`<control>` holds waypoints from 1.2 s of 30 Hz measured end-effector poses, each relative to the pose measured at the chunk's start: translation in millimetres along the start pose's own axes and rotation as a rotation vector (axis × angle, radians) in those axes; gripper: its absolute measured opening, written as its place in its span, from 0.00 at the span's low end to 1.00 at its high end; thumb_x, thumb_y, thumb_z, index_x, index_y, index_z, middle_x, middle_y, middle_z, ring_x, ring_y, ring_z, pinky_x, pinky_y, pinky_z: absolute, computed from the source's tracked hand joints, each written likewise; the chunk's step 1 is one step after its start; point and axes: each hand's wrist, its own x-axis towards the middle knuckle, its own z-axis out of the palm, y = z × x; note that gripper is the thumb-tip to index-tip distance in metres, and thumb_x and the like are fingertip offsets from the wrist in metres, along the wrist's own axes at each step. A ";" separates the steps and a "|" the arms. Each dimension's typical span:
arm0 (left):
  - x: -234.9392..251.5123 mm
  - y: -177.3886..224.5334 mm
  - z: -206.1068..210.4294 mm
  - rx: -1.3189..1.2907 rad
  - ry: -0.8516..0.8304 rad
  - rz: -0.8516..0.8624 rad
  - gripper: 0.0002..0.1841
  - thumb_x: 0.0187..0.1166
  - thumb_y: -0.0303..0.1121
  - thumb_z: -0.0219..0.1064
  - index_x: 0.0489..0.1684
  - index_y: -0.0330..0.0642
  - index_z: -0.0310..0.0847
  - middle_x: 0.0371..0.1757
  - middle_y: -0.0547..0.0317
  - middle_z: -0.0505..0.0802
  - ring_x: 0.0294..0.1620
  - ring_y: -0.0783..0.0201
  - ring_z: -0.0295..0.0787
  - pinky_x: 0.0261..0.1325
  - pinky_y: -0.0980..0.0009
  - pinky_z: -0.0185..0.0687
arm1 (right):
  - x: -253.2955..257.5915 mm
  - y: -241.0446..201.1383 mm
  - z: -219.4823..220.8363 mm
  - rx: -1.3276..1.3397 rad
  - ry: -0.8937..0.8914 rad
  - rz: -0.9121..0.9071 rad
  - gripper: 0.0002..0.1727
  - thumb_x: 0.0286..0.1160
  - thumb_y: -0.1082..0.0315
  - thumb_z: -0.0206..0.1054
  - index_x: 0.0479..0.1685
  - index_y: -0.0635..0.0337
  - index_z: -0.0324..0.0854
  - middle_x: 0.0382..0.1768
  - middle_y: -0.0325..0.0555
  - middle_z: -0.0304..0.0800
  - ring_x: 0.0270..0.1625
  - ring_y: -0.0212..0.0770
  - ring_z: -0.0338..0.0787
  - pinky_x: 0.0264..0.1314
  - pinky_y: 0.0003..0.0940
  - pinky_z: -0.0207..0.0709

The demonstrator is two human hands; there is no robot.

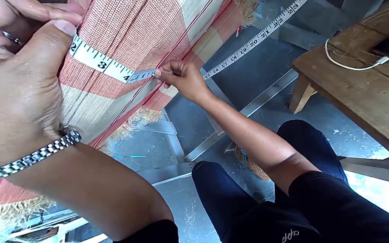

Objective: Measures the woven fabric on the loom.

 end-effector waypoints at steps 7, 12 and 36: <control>-4.2 48.2 24.1 0.153 0.050 -0.097 0.08 0.85 0.35 0.65 0.56 0.49 0.83 0.56 0.72 0.93 0.58 0.77 0.89 0.64 0.77 0.84 | 0.8 -1.3 -0.1 -0.013 0.002 0.014 0.09 0.82 0.68 0.70 0.41 0.67 0.88 0.31 0.43 0.95 0.30 0.31 0.90 0.37 0.29 0.84; -3.6 47.6 23.4 0.161 0.049 -0.100 0.08 0.85 0.35 0.64 0.56 0.51 0.84 0.58 0.72 0.93 0.62 0.76 0.89 0.68 0.76 0.83 | 1.2 -3.3 -1.4 -0.018 -0.005 0.028 0.10 0.82 0.67 0.70 0.40 0.67 0.87 0.30 0.44 0.95 0.30 0.31 0.90 0.37 0.29 0.84; -4.4 46.5 22.8 0.132 0.047 -0.089 0.08 0.85 0.34 0.65 0.55 0.49 0.83 0.60 0.68 0.94 0.65 0.71 0.89 0.71 0.72 0.83 | 0.4 -0.9 -0.4 0.029 -0.008 0.051 0.09 0.82 0.68 0.70 0.41 0.69 0.87 0.31 0.44 0.95 0.30 0.31 0.90 0.37 0.28 0.84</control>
